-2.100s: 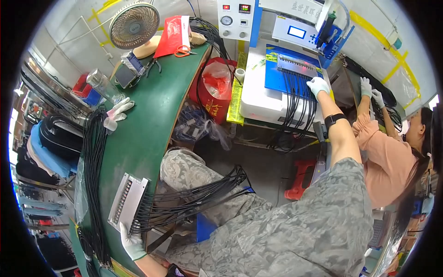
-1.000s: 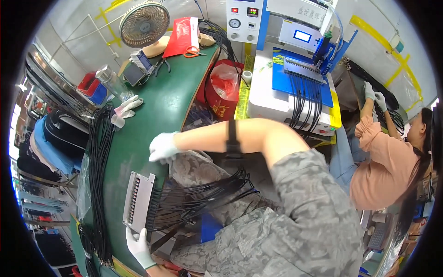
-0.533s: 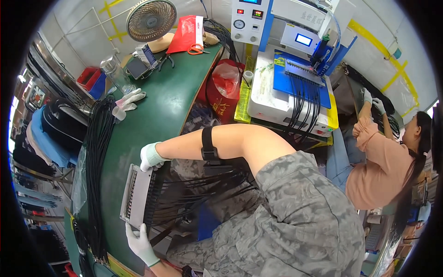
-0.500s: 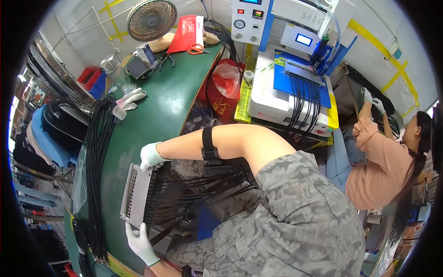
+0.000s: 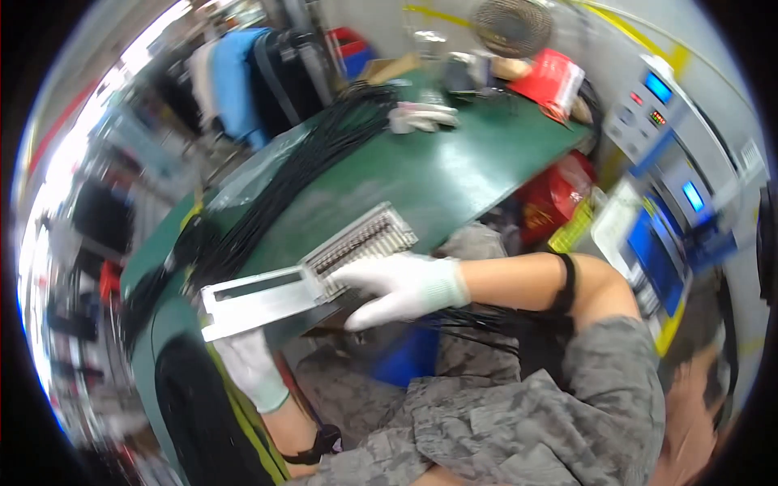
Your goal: Placing individual black cables into a metal fixture for organization or assembly.
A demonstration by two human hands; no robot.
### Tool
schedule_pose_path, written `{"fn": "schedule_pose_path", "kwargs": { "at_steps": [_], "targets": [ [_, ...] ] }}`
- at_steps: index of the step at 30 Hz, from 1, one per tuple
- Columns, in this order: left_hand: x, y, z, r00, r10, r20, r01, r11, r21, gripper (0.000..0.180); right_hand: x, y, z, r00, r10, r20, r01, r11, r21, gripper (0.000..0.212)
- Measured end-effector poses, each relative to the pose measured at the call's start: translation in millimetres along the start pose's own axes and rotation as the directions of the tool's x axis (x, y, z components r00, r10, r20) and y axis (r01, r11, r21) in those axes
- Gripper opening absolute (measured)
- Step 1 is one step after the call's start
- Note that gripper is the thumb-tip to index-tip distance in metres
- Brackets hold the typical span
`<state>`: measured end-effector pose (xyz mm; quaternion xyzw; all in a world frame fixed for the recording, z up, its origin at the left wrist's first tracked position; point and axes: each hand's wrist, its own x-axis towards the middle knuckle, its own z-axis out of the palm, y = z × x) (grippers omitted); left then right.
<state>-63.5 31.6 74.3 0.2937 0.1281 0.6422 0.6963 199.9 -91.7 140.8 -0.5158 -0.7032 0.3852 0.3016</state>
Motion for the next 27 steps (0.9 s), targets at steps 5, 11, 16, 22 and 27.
{"fn": "schedule_pose_path", "kwargs": {
  "at_steps": [5,11,16,22,27],
  "targets": [
    [-29,43,-77,0.931,0.229,-0.283,-0.110,0.918,0.380,0.054,-46,80,-14,0.855,0.424,-0.299,-0.373,0.903,0.214,0.070],
    [-27,8,-51,0.916,-0.127,0.382,-0.402,-0.306,0.863,0.077,-57,112,7,0.881,0.473,0.021,-0.367,0.654,0.661,0.062],
    [18,-39,-43,0.806,-0.412,0.424,-0.569,-0.345,0.746,0.088,-37,168,44,0.767,0.419,0.485,-0.575,0.114,0.810,0.056],
    [19,-31,-53,0.796,-0.457,0.397,-0.579,-0.387,0.717,0.095,9,110,76,0.825,0.248,0.507,-0.522,-0.009,0.853,0.055],
    [29,-55,-41,0.759,-0.491,0.428,-0.611,-0.307,0.730,0.096,-5,137,53,0.813,0.193,0.549,-0.524,-0.168,0.835,0.042]
  ]
}}
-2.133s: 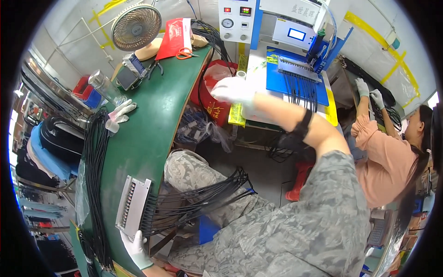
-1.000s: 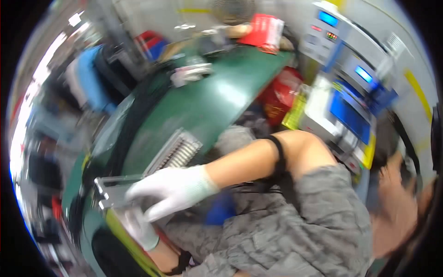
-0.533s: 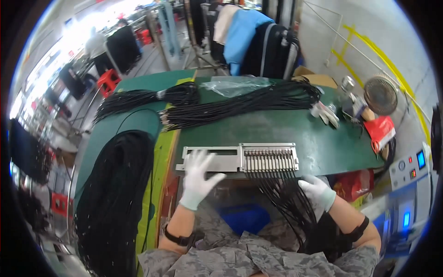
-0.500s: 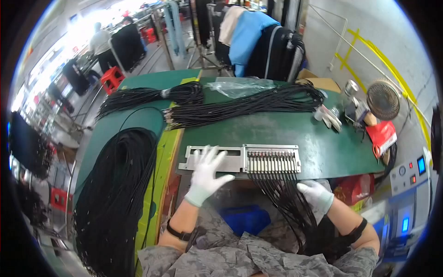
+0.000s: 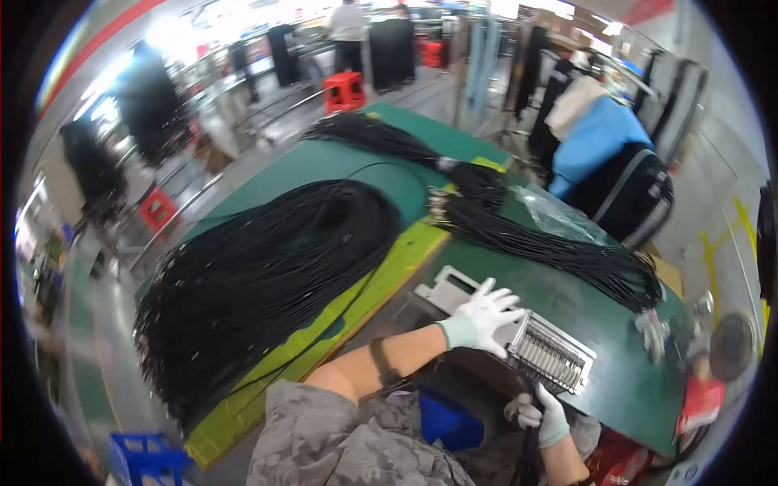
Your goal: Placing individual black cables into a metal fixture for organization or assembly.
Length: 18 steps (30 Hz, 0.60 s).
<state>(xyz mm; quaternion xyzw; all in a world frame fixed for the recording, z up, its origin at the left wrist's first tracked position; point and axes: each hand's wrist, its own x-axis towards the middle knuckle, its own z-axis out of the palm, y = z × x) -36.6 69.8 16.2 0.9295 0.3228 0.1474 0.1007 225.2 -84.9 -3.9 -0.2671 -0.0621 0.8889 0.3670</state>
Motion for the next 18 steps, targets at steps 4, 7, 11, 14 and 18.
{"fn": "schedule_pose_path", "kwargs": {
  "at_steps": [4,7,11,14,18],
  "targets": [
    [-16,-5,-1,0.998,-0.055,-0.030,0.055,0.998,-0.007,0.096,1,-14,29,0.997,-0.074,-0.023,0.071,0.993,-0.097,0.040],
    [-22,-7,-2,0.996,-0.078,-0.031,0.078,0.997,-0.006,0.096,8,-6,38,0.970,-0.094,-0.226,0.131,0.979,0.154,0.040],
    [-13,0,-8,0.997,-0.076,0.015,0.076,0.997,0.002,0.096,19,33,-28,0.976,-0.214,-0.047,0.214,0.977,-0.020,0.039],
    [-17,-1,-2,0.997,-0.073,0.011,0.073,0.997,0.009,0.096,21,30,-22,0.978,-0.206,0.012,0.207,0.976,-0.069,0.038],
    [-16,-3,-2,0.999,-0.035,-0.027,0.035,0.999,0.010,0.096,19,44,-17,0.982,-0.188,-0.008,0.188,0.982,0.009,0.037]
  ]
}}
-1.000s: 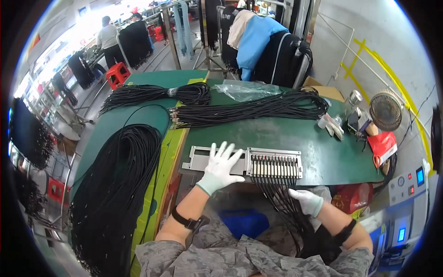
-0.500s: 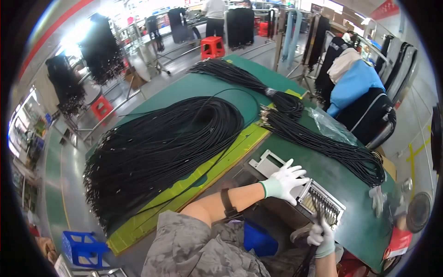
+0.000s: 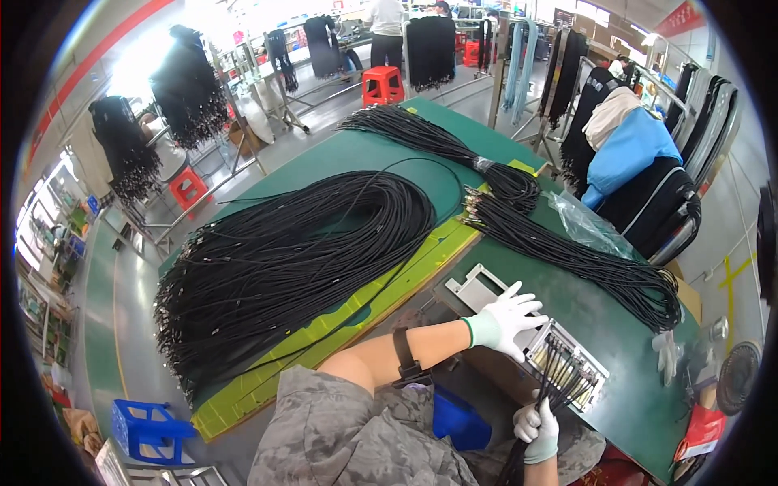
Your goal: Placing individual black cables into a metal fixture for organization or assembly.
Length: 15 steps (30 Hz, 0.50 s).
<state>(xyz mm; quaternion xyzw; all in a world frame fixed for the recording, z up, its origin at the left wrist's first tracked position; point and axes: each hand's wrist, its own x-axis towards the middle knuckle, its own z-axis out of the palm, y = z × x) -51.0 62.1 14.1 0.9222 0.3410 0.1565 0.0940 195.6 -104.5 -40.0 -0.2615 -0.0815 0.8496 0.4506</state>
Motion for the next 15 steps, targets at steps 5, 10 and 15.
{"fn": "schedule_pose_path", "kwargs": {
  "at_steps": [5,10,15],
  "targets": [
    [-1,0,-5,0.998,0.016,0.063,-0.016,1.000,-0.012,0.094,1,4,-2,0.992,0.037,0.121,-0.049,0.994,0.094,0.037],
    [1,-5,6,0.998,0.021,0.052,-0.022,0.999,0.025,0.095,-15,4,16,0.999,-0.001,-0.042,0.001,1.000,0.000,0.037],
    [1,-1,-7,0.996,0.014,0.088,-0.011,0.999,-0.033,0.098,-56,18,60,0.996,0.006,0.093,0.025,0.944,-0.330,0.034]
  ]
}}
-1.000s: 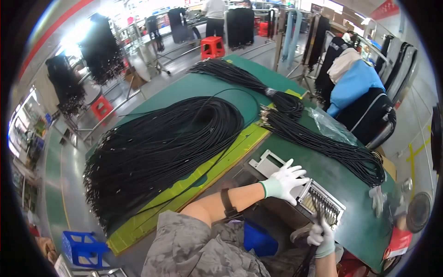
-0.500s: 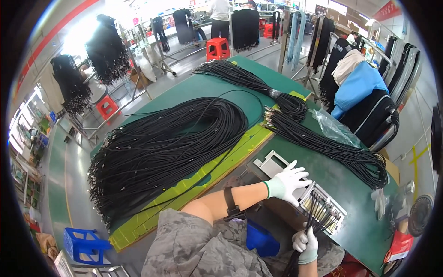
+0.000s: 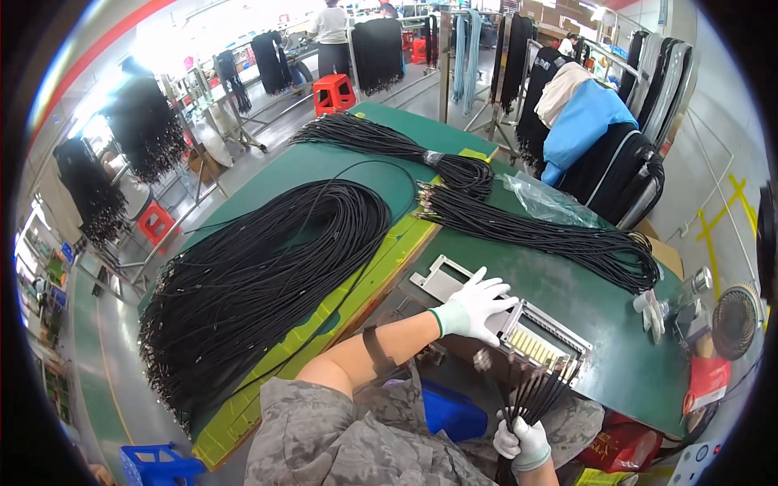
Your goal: Placing individual black cables into a metal fixture for organization or assembly.
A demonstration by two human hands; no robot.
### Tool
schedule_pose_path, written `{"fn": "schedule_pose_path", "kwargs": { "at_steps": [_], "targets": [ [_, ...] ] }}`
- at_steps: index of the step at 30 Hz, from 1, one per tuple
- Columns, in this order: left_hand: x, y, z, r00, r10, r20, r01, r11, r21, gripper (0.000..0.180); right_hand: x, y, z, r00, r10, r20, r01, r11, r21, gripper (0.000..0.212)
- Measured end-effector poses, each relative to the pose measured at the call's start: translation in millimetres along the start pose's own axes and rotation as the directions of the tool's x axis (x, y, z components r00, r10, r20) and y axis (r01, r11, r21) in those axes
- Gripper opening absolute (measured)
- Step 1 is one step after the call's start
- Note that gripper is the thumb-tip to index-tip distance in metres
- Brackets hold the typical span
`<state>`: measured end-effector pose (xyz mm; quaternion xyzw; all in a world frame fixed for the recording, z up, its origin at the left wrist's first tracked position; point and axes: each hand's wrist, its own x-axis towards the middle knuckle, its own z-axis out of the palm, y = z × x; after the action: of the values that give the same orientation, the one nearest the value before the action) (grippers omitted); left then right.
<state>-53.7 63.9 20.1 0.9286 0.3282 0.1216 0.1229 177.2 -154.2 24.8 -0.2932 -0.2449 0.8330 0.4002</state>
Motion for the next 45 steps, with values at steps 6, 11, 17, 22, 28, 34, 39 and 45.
{"fn": "schedule_pose_path", "kwargs": {
  "at_steps": [6,11,17,22,28,34,39,45],
  "targets": [
    [-10,47,-11,0.964,0.248,-0.095,-0.262,0.946,-0.190,0.100,-23,-15,18,0.941,-0.188,-0.281,0.126,0.966,-0.225,0.035],
    [-39,142,7,0.972,0.233,0.033,0.083,-0.211,-0.974,0.063,-11,-14,39,0.944,-0.170,-0.283,-0.031,0.809,-0.587,0.034],
    [-12,156,-25,0.918,0.190,0.348,0.382,-0.194,-0.903,0.025,1,3,26,0.952,-0.258,-0.165,0.161,0.880,-0.448,0.032],
    [-15,101,-65,0.955,-0.216,0.203,0.117,-0.357,-0.927,0.026,-24,-14,32,0.927,-0.160,-0.339,-0.267,0.354,-0.896,0.023],
    [-24,-39,-104,0.860,-0.510,0.038,-0.282,-0.534,-0.797,0.032,-83,-77,7,0.671,-0.657,-0.345,-0.574,-0.166,-0.802,0.029],
    [-23,-85,-119,0.638,-0.748,0.182,-0.347,-0.490,-0.800,0.030,-8,-267,17,0.657,-0.643,0.394,-0.477,-0.759,-0.442,0.023],
    [21,-106,-107,0.645,-0.712,0.278,-0.080,-0.424,-0.902,0.039,75,-359,-51,0.677,-0.651,0.344,-0.627,-0.755,-0.193,0.063],
    [-5,-114,-80,0.847,-0.481,0.226,0.503,0.589,-0.632,0.055,121,-248,-88,0.780,-0.605,0.161,-0.357,-0.640,-0.680,0.078]
  ]
}}
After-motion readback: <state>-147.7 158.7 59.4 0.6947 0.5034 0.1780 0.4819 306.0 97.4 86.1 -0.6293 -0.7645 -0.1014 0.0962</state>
